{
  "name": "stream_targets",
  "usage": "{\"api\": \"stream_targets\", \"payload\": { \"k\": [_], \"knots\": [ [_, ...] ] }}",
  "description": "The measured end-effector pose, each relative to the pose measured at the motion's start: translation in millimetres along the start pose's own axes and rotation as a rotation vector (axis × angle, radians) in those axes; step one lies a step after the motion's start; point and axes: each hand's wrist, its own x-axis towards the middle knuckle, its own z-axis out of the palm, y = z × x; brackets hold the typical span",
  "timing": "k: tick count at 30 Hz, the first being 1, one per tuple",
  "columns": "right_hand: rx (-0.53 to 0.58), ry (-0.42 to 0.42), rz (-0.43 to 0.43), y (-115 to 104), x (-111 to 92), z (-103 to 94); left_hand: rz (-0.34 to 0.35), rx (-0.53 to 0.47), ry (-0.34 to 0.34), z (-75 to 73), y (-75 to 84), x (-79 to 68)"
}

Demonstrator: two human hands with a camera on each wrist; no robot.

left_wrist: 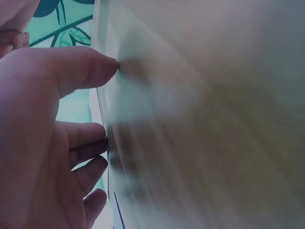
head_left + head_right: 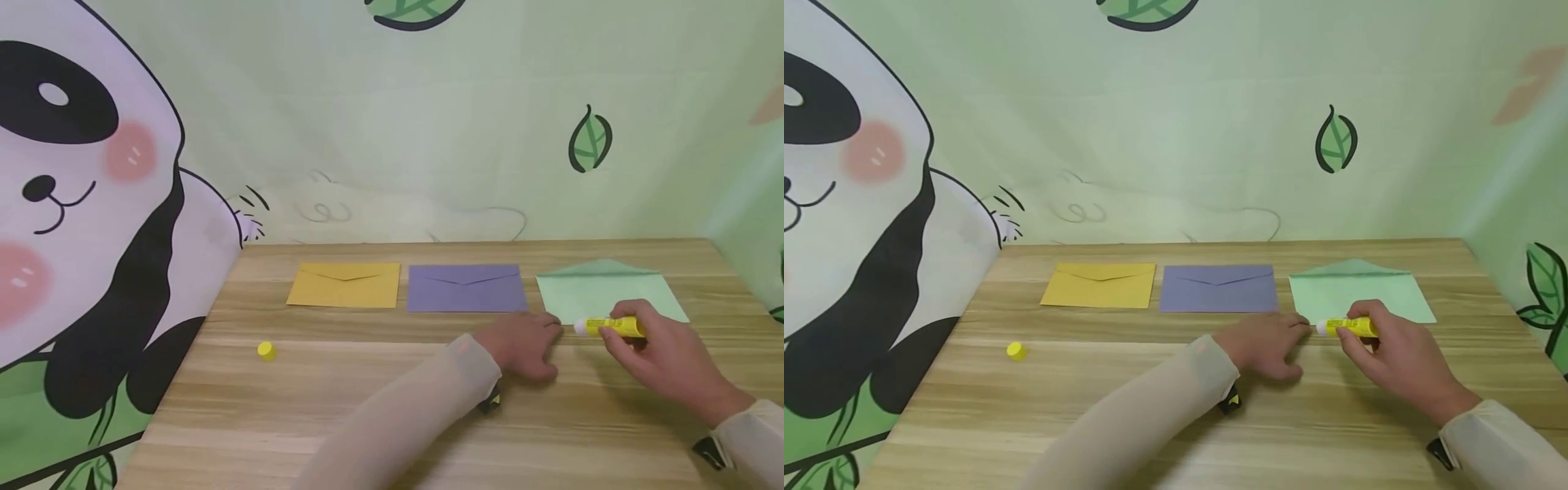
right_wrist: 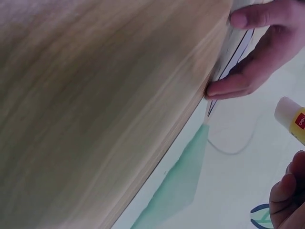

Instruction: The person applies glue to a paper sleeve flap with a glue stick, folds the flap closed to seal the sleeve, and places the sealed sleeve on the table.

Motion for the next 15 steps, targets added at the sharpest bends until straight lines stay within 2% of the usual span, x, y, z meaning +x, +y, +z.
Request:
{"api": "stream_targets", "payload": {
  "k": [8,12,15],
  "knots": [
    [0.003,0.016,0.012,0.7,1.1,-3.2,0.085,-0.015,0.019,0.6,4.5,-17.9],
    [-0.003,0.014,0.011,2.0,3.1,-3.1,0.044,0.0,0.054,-1.6,4.3,-18.5],
    [-0.011,0.005,0.002,1.6,4.0,-1.5,-0.013,0.047,0.019,-4.4,5.1,-17.9]
  ]
}}
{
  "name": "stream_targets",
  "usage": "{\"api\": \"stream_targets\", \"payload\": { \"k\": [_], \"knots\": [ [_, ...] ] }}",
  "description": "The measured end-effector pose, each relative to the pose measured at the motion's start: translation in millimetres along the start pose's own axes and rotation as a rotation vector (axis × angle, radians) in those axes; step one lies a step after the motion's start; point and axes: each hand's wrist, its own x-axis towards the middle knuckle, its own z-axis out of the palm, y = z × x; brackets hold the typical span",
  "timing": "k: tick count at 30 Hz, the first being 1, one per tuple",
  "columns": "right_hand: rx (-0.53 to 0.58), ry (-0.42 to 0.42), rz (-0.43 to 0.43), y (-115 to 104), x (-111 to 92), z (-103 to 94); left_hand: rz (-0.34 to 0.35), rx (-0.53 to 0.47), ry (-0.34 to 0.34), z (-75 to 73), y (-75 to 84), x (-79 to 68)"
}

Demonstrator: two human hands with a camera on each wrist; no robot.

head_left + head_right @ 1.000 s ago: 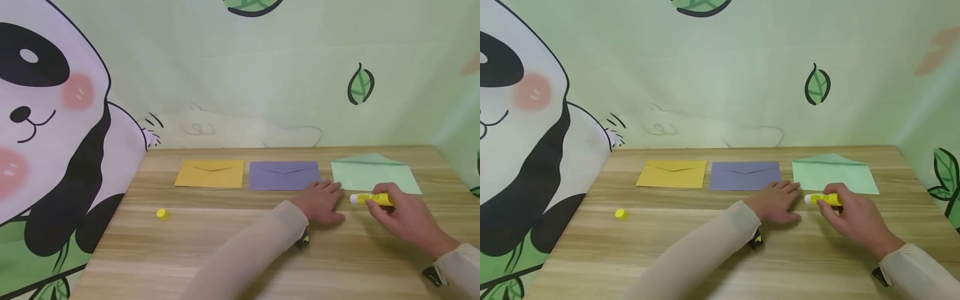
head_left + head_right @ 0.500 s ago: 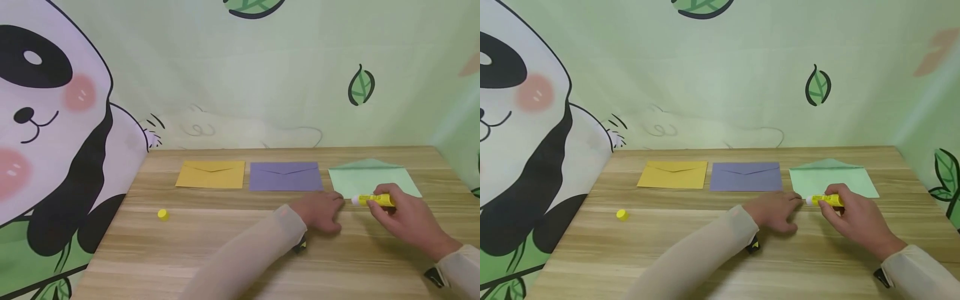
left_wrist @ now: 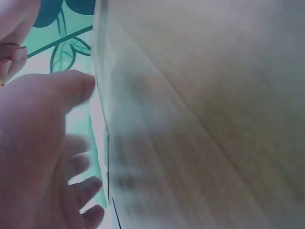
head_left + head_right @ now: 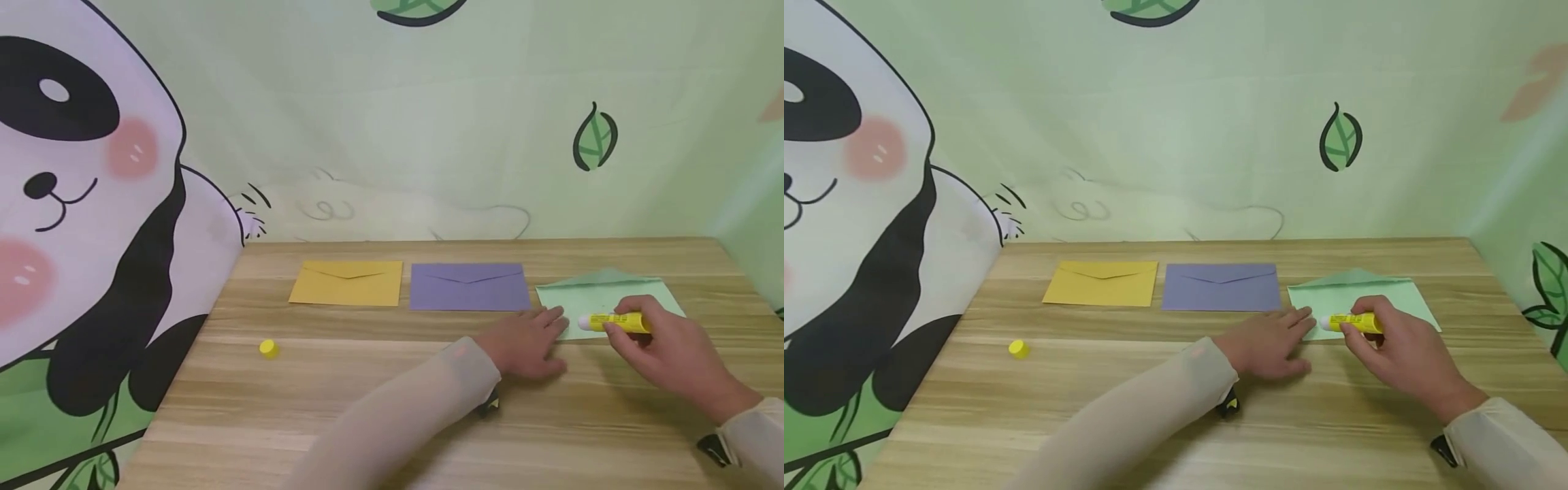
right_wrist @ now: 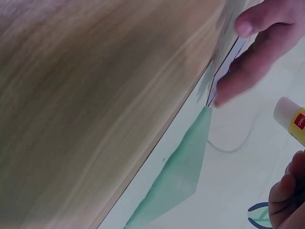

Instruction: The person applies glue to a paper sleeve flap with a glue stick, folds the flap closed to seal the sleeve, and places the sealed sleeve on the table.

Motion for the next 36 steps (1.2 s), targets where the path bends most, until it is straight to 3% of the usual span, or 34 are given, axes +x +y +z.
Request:
{"api": "stream_targets", "payload": {
  "k": [5,14,20,27,36],
  "knots": [
    [-0.009,-0.012,0.004,-2.5,-0.2,0.6,-0.015,0.026,-0.091,-5.3,1.8,-3.9],
    [-0.012,-0.029,0.022,0.0,-1.4,-2.4,0.072,0.051,-0.097,-6.4,2.4,-21.0],
    [-0.012,-0.033,0.029,-1.6,1.3,-3.8,0.141,0.103,-0.058,-2.5,7.9,-40.4],
    [0.028,-0.028,-0.01,-9.3,-0.5,1.3,0.178,0.111,-0.017,3.2,16.3,-73.0],
    [0.052,-0.054,-0.01,-22.7,-0.6,4.5,0.236,0.133,0.035,12.6,7.9,-110.6]
  ]
}}
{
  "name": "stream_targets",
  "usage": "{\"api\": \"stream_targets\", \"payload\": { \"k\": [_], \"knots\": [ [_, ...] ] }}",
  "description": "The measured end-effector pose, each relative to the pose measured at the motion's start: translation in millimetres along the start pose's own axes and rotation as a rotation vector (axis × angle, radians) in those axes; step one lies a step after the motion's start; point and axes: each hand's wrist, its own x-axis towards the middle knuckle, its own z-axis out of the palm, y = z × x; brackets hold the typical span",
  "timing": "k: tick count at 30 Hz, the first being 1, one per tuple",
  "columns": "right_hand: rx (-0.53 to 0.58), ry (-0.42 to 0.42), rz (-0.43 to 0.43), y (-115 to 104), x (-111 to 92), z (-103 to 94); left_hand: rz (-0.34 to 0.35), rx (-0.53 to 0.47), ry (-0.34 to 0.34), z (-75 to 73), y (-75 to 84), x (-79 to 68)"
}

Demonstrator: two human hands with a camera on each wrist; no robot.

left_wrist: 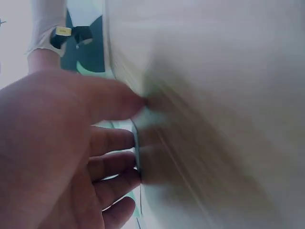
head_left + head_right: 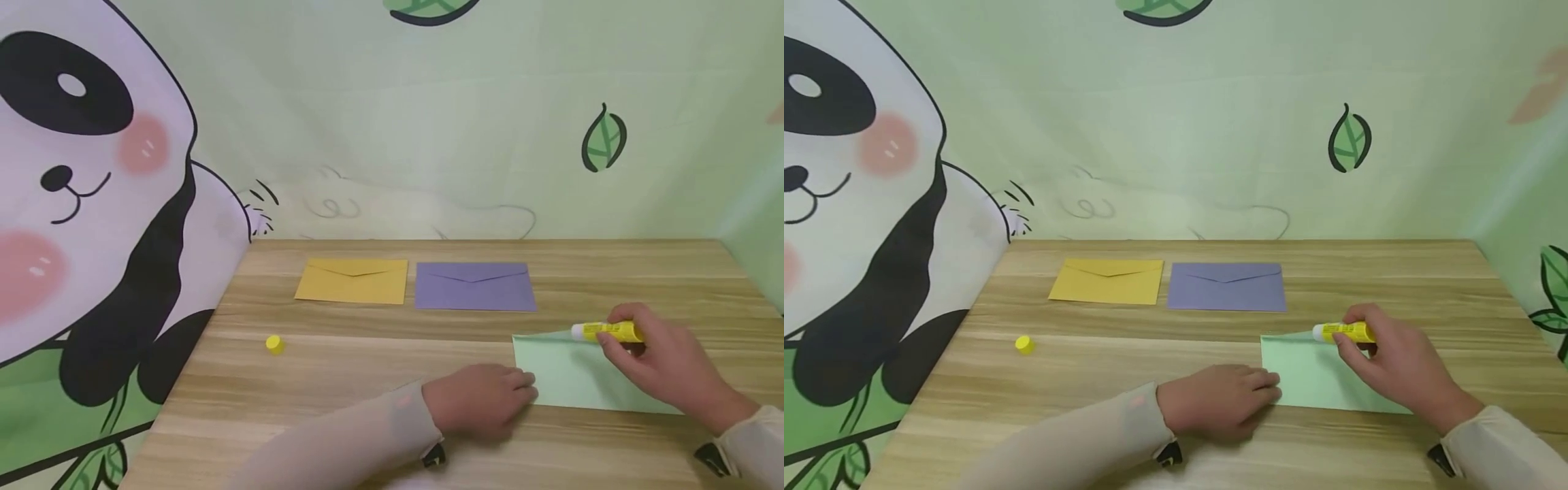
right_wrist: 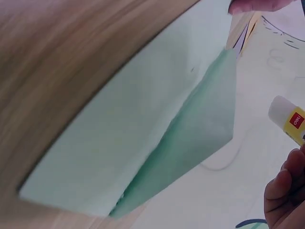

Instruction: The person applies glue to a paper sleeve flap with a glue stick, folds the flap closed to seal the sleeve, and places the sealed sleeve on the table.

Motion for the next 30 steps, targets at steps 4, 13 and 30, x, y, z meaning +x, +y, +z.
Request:
{"api": "stream_targets", "payload": {
  "k": [4,13,30],
  "knots": [
    [0.012,-0.018,-0.01,-6.0,1.1,4.8,0.015,0.033,0.048,5.1,-1.1,-22.0],
    [0.02,-0.019,-0.078,-15.1,5.0,14.5,-0.018,-0.044,0.096,11.7,-10.6,-75.2],
    [0.027,-0.014,-0.137,-24.0,10.4,26.9,-0.119,-0.197,0.185,24.6,-24.9,-124.3]
  ]
}}
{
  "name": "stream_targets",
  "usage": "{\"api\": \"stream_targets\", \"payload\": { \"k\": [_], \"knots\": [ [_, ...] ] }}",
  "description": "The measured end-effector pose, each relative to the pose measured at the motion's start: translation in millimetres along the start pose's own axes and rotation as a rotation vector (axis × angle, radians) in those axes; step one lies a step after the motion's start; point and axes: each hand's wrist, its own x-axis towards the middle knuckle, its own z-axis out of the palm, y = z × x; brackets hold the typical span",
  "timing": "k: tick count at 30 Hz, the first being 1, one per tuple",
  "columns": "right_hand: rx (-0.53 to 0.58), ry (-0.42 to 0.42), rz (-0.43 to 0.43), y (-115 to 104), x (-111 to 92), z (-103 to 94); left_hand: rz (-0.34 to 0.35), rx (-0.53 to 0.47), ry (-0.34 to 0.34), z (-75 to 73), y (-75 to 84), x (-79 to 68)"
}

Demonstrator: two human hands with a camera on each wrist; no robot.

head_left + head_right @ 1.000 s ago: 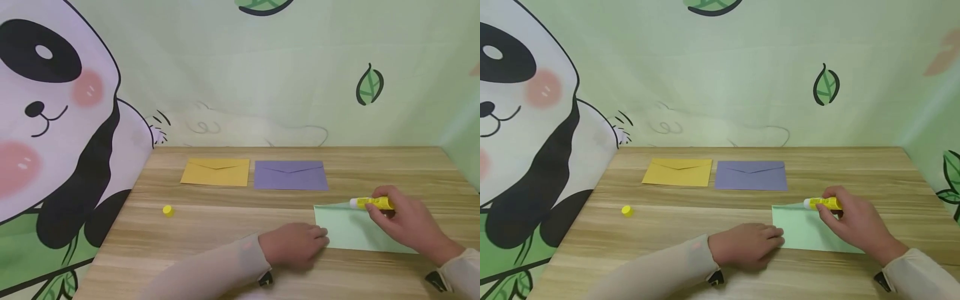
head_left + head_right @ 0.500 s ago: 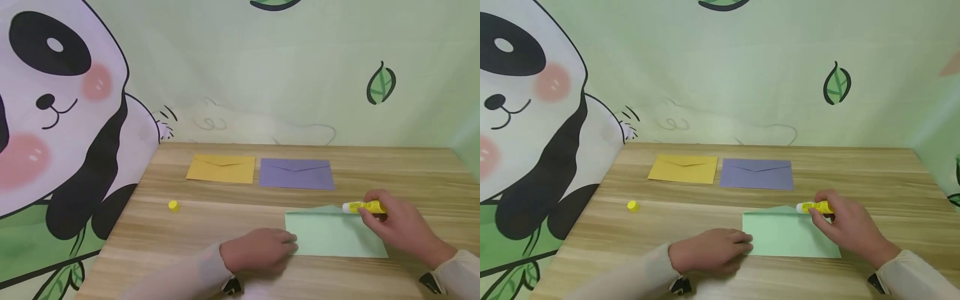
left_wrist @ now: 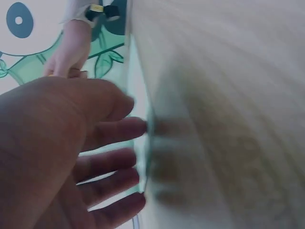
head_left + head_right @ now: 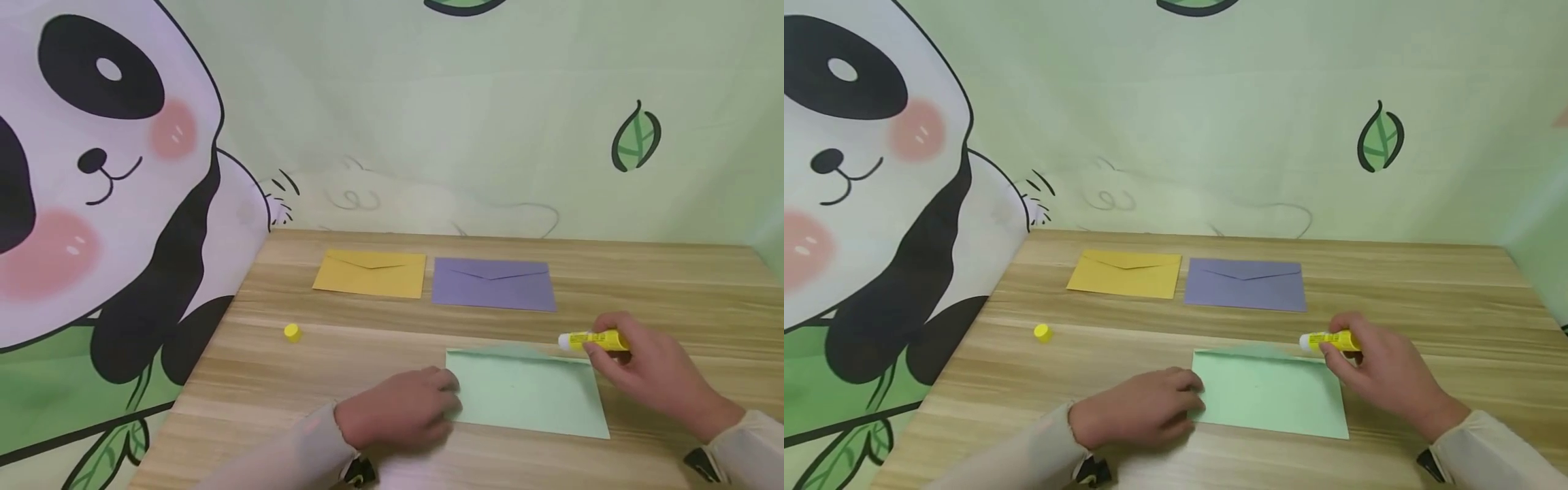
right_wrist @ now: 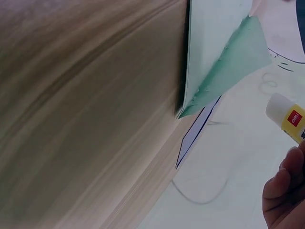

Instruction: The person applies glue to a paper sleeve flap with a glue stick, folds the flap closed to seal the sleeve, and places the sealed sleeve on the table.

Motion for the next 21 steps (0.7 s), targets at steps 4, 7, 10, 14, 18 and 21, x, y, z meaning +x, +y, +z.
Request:
{"api": "stream_targets", "payload": {
  "k": [4,7,10,14,18,21],
  "knots": [
    [-0.001,0.0,0.008,-0.5,-0.2,0.3,-0.027,0.067,0.065,4.4,-4.9,5.1],
    [0.002,-0.003,0.024,-0.4,-1.0,-0.3,-0.069,0.105,0.078,3.9,-9.1,10.8],
    [0.005,0.0,0.028,0.0,-1.8,-0.4,-0.114,0.103,0.04,4.9,-12.6,15.6],
    [0.006,0.01,0.009,0.0,-2.4,0.5,-0.148,0.106,-0.008,7.9,-14.4,15.7],
    [0.012,0.002,0.023,0.2,-3.2,-0.3,-0.166,0.096,-0.037,6.2,-15.0,12.8],
    [0.015,-0.008,0.04,0.4,-4.3,-1.0,-0.184,0.06,-0.063,5.7,-15.0,11.9]
  ]
}}
